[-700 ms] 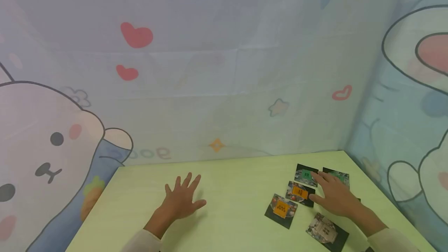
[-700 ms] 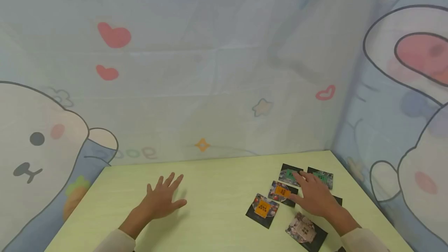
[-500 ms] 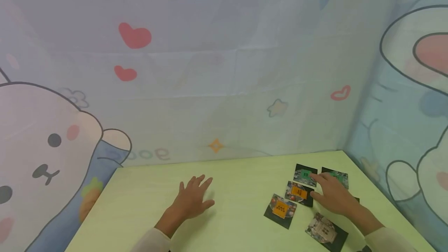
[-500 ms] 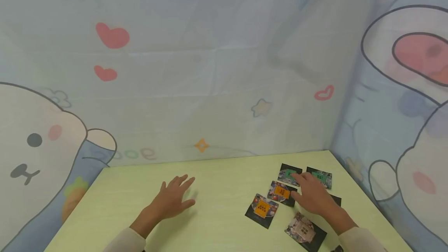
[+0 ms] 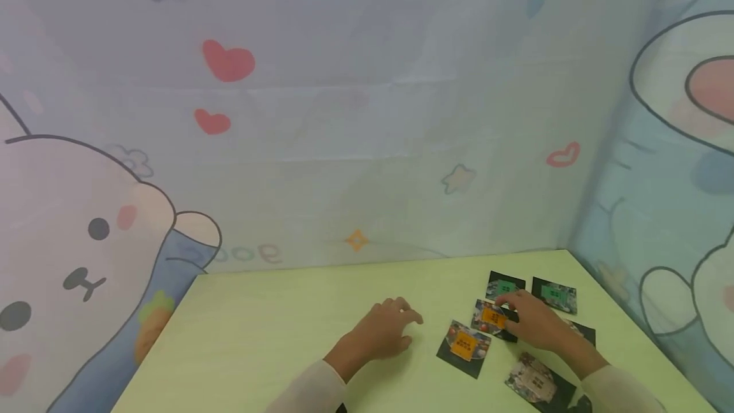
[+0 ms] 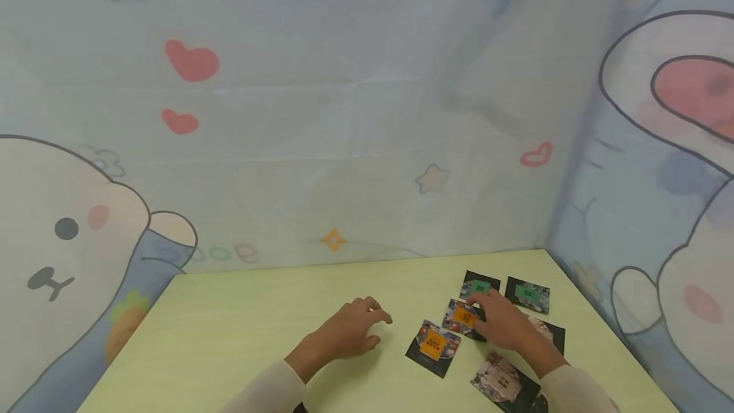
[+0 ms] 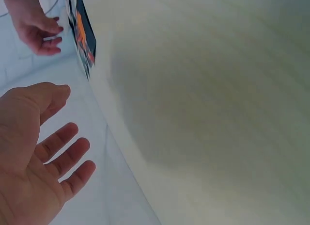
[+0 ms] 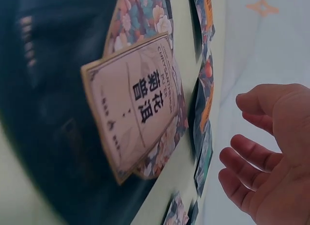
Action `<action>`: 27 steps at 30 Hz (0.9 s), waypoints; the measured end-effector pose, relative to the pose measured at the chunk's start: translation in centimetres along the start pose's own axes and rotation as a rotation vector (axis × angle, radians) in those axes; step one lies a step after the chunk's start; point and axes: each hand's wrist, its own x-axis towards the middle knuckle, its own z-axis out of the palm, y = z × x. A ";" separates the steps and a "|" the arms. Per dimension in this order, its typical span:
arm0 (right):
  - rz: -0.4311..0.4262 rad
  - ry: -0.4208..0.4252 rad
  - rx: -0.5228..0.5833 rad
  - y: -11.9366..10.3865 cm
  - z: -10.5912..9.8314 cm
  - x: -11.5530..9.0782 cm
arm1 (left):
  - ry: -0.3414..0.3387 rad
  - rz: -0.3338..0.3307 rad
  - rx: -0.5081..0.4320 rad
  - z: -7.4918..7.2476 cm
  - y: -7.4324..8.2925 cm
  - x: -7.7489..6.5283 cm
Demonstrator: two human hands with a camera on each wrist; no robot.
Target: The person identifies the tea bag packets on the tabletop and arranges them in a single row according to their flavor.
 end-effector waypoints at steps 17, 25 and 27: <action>-0.174 -0.105 -0.112 -0.6 0.6 2.8 | -0.090 0.168 0.070 2.0 5.4 5.6; -0.162 -0.184 -0.116 0.3 1.4 3.0 | -0.176 0.237 0.101 2.2 7.1 6.7; -0.158 -0.188 -0.113 0.2 1.2 3.1 | -0.184 0.247 0.133 2.0 7.3 6.9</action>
